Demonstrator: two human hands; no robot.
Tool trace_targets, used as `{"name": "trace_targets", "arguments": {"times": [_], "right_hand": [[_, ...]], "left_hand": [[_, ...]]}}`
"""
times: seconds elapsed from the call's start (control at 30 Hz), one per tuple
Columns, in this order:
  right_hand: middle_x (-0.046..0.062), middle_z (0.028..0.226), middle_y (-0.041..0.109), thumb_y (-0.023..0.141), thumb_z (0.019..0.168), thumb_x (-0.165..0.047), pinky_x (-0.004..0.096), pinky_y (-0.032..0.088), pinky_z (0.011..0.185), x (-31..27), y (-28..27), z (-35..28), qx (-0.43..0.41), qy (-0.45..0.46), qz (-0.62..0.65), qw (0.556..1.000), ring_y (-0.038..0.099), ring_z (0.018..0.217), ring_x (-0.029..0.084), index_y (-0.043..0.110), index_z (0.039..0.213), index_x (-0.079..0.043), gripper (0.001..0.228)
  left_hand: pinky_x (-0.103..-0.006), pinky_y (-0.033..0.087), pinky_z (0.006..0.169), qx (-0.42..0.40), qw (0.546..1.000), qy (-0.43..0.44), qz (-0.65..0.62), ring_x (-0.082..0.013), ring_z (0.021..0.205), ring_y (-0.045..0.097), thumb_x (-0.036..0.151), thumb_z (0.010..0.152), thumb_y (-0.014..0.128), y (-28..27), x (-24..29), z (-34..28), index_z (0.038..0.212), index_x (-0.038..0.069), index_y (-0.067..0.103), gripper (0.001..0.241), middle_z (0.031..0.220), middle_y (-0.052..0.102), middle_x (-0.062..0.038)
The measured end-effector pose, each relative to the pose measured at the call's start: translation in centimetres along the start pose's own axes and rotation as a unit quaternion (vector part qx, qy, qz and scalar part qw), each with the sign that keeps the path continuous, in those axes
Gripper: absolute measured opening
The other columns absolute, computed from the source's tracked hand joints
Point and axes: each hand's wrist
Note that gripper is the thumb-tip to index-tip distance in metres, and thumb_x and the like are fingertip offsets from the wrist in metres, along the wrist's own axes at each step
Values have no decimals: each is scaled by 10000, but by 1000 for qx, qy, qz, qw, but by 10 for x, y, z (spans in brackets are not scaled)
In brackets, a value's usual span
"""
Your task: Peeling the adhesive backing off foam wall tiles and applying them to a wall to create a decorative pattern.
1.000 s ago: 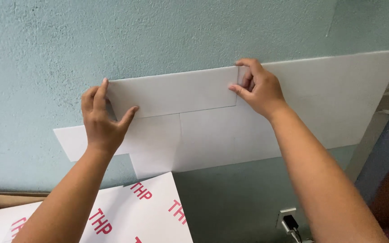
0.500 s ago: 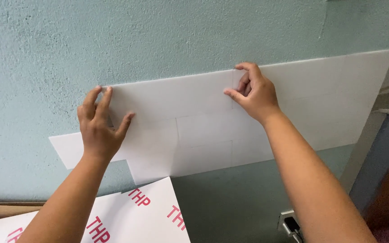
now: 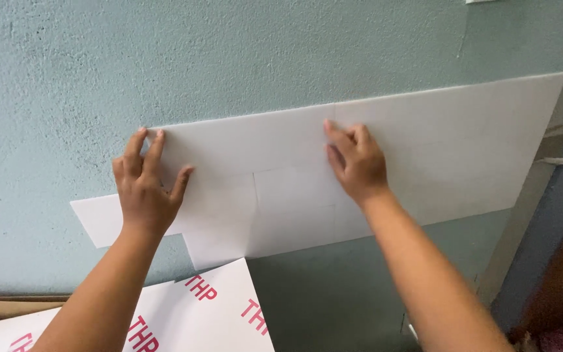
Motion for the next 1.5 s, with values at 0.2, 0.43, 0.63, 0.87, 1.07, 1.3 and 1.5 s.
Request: {"name": "trace_targets", "arguments": {"times": [0.2,0.43,0.63,0.87,1.07,1.3,1.5], "right_hand": [[32,1006,503,637,1037,-396,405,499,751,-8,21,-24,42,4,-53,998,578,849,238,661,1514,-299,488],[114,1487,465,594,1021,-484,497,291,1000,-10,25,-23,67,-6,-136,988,454,1341,348,615,1536,-374,528],[196,1731,317,550,1082,-389,679,85,1209,-14,37,-32,41,35,-44,998,244,1604,449,556,1598,-292,525],[204,1708,377,620,1052,-346,687,107,1228,-18,41,-32,61,43,-65,995,277,1599,455,589,1582,-263,537],[254,1627,396,701,855,-129,757,187,1131,-44,40,-15,62,73,-86,992,356,1522,531,573,1450,-154,609],[191,1690,468,568,854,-15,615,137,1295,-57,56,-16,95,-54,-52,993,336,1605,443,636,1522,-249,711],[151,1765,389,515,960,-363,577,102,1307,-57,56,-27,71,-49,-77,993,267,1641,395,563,1624,-276,672]], "left_hand": [[-462,327,1105,-7,999,-10,41,-314,1309,434,519,1035,743,5,-2,-8,1639,171,582,716,1657,447,-119],[-586,86,1192,-20,999,-35,29,-412,1495,250,657,1050,643,-6,-5,-13,1678,185,520,796,1750,348,-121],[-628,-15,1212,-33,999,-33,23,-415,1580,121,703,1068,573,4,-12,-21,1694,200,503,806,1798,278,-115],[-612,307,1199,76,989,87,91,-467,1518,373,430,1108,588,32,-5,-31,1569,382,622,464,1697,439,-118],[-517,400,1245,50,979,167,106,-400,1513,504,189,1065,610,40,36,-40,1527,272,662,472,1653,560,-61],[-560,241,1325,25,984,145,99,-419,1599,369,340,1053,529,55,34,-51,1675,241,466,633,1744,430,-79],[-529,124,1351,21,983,135,123,-371,1648,270,438,1083,406,60,28,-57,1721,302,373,653,1784,361,-15]]}}
Point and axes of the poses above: each hand's wrist, its own z-axis towards the middle knuckle, its own y-axis out of the palm, x = y × z
